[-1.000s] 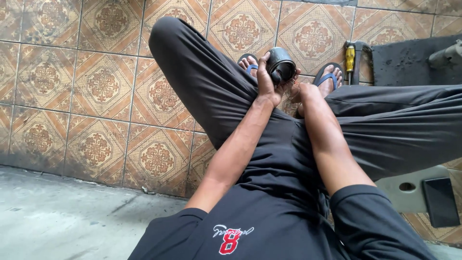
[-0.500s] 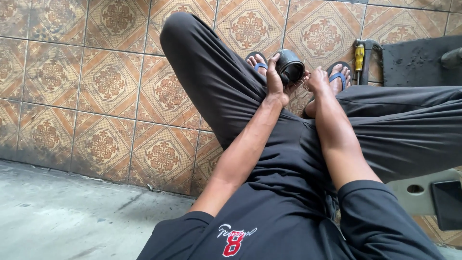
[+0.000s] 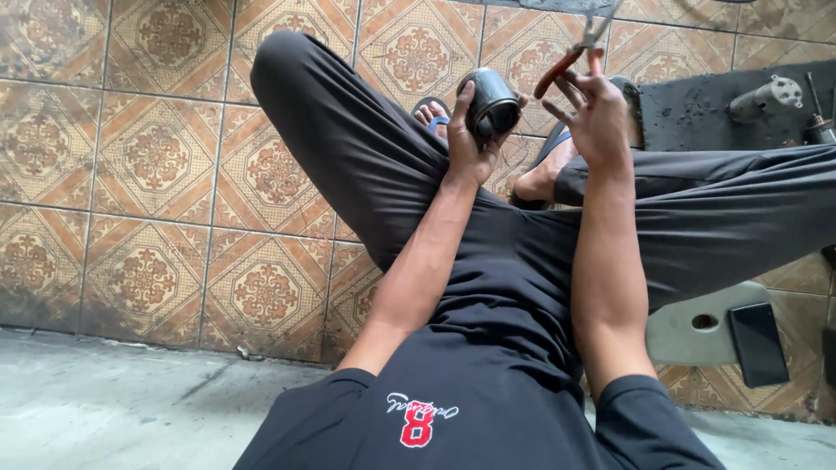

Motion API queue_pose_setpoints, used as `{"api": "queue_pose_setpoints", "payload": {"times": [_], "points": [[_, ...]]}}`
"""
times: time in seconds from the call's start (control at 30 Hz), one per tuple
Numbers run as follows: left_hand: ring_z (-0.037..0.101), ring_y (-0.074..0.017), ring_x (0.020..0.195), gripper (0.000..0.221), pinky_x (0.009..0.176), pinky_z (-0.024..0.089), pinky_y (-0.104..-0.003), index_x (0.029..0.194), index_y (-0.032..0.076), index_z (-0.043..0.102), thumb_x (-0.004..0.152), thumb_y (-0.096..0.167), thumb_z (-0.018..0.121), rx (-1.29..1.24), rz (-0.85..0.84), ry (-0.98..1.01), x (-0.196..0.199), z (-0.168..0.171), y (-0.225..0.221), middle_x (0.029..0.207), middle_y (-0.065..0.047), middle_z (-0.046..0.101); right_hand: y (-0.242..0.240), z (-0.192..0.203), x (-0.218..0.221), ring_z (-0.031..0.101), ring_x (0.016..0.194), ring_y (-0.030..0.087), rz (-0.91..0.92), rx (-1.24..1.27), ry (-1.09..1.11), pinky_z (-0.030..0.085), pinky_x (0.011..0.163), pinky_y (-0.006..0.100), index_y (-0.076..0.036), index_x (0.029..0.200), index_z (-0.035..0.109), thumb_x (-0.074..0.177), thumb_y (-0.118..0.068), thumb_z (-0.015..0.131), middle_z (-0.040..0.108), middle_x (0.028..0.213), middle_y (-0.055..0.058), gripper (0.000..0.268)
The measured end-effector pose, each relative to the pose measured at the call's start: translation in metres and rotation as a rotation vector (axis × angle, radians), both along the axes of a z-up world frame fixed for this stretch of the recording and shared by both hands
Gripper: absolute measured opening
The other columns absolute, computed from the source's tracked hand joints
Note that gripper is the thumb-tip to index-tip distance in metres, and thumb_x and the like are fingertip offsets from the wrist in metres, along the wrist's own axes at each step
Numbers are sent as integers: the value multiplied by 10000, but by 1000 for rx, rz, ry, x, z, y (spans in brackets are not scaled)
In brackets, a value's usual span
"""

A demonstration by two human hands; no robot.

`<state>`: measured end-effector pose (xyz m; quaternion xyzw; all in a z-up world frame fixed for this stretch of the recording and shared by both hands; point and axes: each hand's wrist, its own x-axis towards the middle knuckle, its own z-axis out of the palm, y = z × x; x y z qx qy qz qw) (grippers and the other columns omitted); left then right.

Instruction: Removing internal components from a metal cylindrical housing using pliers and a screwdriver while sitting on the floor.

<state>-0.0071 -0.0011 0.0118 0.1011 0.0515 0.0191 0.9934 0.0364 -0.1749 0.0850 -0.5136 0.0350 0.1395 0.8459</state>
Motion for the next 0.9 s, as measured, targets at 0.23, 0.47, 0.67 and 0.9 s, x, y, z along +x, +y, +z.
{"api": "queue_pose_setpoints", "payload": {"times": [0.23, 0.47, 0.67, 0.9], "points": [[753, -244, 834, 673, 749, 659, -264, 1318, -99, 450, 961, 426, 675, -41, 65, 69, 6, 6, 14, 1079, -289, 695, -19, 26, -68, 621, 1272, 233, 8, 239, -103, 457, 1105, 461, -84, 1263, 610, 952, -264, 490, 664, 1293, 134, 379], [646, -336, 1089, 1037, 772, 563, -356, 1552, 149, 172, 811, 482, 816, -47, 215, 341, 15, -6, 10, 1397, -220, 438, -12, 46, -140, 650, 954, 214, 98, -1, -1, 539, 739, 355, -7, 1089, 662, 1000, -169, 507, 665, 1098, 123, 242], [639, -304, 1152, 1144, 963, 604, -511, 1568, 257, 56, 796, 420, 884, 10, 337, 461, 29, -29, 13, 1471, -174, 378, -19, -6, -123, 697, 703, 243, 296, -778, -186, 527, 722, 335, -80, 744, 726, 993, -357, 668, 710, 1268, 29, 378], [610, -281, 1144, 1259, 956, 604, -516, 1560, 414, -110, 784, 390, 881, 18, 358, 507, 36, -43, 14, 1501, -115, 261, -17, -8, -123, 695, 572, 160, 228, -720, -152, 525, 596, 248, -104, 641, 654, 978, -308, 688, 745, 1192, 6, 395]]}}
